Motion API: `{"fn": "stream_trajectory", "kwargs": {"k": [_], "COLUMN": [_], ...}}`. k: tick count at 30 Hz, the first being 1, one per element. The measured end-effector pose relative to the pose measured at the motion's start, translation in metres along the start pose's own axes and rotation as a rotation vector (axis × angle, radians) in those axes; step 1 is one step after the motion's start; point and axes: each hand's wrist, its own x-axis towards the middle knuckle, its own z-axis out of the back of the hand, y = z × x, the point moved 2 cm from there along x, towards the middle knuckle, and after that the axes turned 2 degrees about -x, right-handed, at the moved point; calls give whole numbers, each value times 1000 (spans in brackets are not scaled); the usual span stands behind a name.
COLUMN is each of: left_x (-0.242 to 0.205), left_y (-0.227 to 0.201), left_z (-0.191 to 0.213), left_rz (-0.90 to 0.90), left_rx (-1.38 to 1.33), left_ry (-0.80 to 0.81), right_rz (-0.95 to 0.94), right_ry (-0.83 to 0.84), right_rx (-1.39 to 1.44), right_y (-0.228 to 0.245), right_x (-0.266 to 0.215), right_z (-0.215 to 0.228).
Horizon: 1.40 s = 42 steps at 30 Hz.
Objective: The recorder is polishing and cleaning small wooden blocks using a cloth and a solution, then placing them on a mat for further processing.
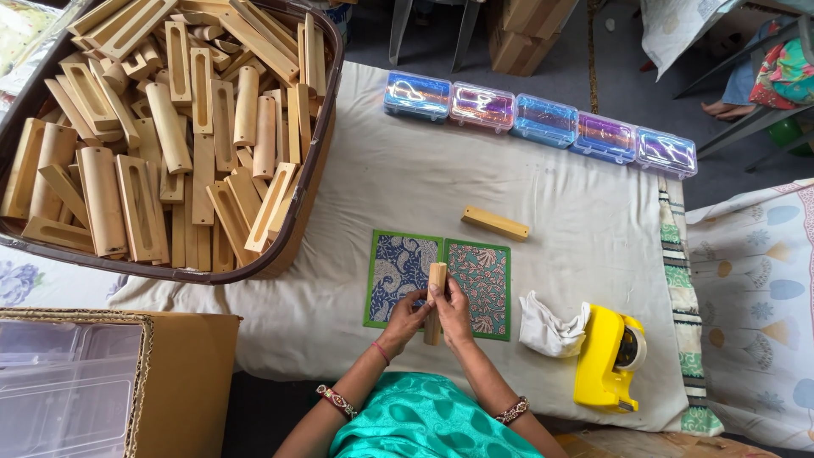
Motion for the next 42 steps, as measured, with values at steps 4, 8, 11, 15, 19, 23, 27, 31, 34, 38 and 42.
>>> {"fn": "stream_trajectory", "kwargs": {"k": [4, 8, 11, 15, 19, 23, 27, 31, 34, 38, 42], "left_x": [6, 14, 28, 28, 28, 22, 22, 15, 15, 17, 12], "left_y": [1, 7, 32, 52, 57, 49, 48, 34, 32, 38, 28], "left_z": [5, 13, 38, 62, 73, 73, 74, 71, 72, 74, 70], "left_rz": [-178, -342, -298, -79, 34, 36, 38, 48, 45, 34, 18], "left_rx": [262, 464, 417, 378, 95, 65, 22, 62, 61, 76, 88], "left_ry": [-48, -127, -192, -239, -173, -159, -149, -180, -191, -211, -228], "right_rz": [9, 12, 137, 254, 413, 425, 343, 351, 307, 360, 325], "right_ry": [89, 129, 78, -24, 57, 158, 114, 82, 66, 39, 54], "right_rx": [250, 148, -479, -873, -1045, -1154, -1203, -1231, -1238, -1224, -1254], "right_y": [-9, -31, -21, -10, 9, 10, -2, 0, 13, 11, 7], "right_x": [10, 39, 64, 92, 103, 110, 115, 110, 103, 103, 112], "right_z": [8, 34, 69, 108, 112, 99, 101, 109, 114, 129, 132]}}
